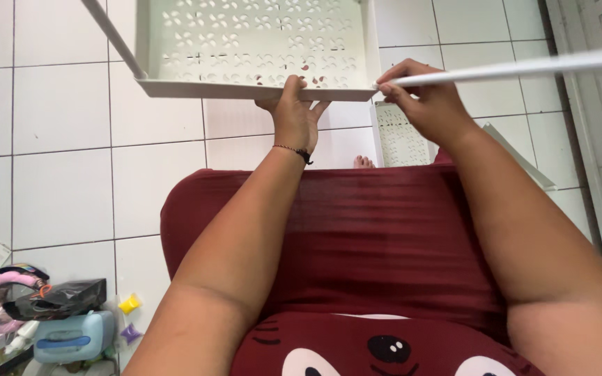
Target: The person assembles a white plastic shelving unit by inserting white support poles into the corners of perforated trays. They connect multiple trays and poles to build a multi-tiered structure on a tiled floor.
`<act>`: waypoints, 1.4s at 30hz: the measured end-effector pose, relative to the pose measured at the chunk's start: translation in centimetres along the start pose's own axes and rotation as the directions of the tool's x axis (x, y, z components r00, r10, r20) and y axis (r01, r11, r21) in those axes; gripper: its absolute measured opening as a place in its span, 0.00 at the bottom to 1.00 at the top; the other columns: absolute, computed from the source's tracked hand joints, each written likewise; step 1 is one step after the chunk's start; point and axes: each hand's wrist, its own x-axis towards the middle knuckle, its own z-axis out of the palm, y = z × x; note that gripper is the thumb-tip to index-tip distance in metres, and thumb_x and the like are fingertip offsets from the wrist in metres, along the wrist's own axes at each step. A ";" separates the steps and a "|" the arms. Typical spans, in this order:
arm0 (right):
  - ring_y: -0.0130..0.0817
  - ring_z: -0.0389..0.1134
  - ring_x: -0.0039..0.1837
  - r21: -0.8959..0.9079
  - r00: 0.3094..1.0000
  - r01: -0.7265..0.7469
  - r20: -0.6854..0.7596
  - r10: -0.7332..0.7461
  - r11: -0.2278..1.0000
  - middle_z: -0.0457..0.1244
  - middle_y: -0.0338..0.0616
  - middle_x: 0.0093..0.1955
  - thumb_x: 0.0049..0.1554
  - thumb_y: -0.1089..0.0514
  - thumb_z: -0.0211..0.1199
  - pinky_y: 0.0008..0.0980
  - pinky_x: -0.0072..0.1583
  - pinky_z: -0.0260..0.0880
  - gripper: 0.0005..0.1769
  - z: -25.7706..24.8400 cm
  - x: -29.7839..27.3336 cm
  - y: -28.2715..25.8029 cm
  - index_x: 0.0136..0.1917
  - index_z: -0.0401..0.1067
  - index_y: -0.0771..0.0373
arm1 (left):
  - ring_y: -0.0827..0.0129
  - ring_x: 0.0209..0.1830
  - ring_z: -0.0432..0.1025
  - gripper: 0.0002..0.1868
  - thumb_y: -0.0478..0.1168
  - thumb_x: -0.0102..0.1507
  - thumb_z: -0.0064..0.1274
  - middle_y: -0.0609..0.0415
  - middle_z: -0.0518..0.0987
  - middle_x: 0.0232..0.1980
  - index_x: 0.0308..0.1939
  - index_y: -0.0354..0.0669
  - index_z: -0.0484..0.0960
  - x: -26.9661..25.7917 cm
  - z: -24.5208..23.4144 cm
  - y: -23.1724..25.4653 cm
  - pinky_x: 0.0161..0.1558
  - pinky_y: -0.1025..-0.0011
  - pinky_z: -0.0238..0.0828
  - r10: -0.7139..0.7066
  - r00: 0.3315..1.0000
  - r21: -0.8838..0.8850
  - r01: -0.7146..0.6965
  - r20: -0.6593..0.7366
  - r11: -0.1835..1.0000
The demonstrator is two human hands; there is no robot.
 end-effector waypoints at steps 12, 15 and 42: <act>0.34 0.69 0.67 0.445 0.978 -0.209 0.077 0.195 0.871 0.61 0.49 0.66 0.67 0.46 0.55 0.36 0.66 0.72 0.19 2.0 1.2 2.4 0.62 0.68 0.63 | 0.63 0.56 0.67 0.30 0.34 0.60 0.51 0.51 0.68 0.54 0.60 0.52 0.50 -0.9 1.2 -1.9 0.64 0.46 0.68 0.063 0.995 0.125 -0.054 -0.071 0.991; 0.34 0.67 0.69 0.443 0.994 -0.100 0.081 0.072 0.891 0.58 0.47 0.72 0.68 0.51 0.57 0.37 0.66 0.72 0.16 3.6 1.1 1.9 0.61 0.67 0.66 | 0.63 0.50 0.68 0.33 0.29 0.58 0.49 0.50 0.67 0.51 0.60 0.50 0.47 -1.8 2.6 -3.3 0.58 0.45 0.76 0.042 0.998 0.109 -0.036 -0.051 0.993; 0.31 0.72 0.43 -0.240 0.984 -0.035 0.164 0.076 0.970 0.70 0.45 0.43 0.63 0.58 0.65 0.33 0.48 0.74 0.10 3.0 1.9 -1.5 0.53 0.78 0.66 | 0.56 0.59 0.62 0.44 0.40 0.57 0.58 0.37 0.61 0.60 0.66 0.37 0.43 -2.4 2.4 -6.3 0.56 0.58 0.69 0.208 0.928 0.416 -0.066 -0.308 0.907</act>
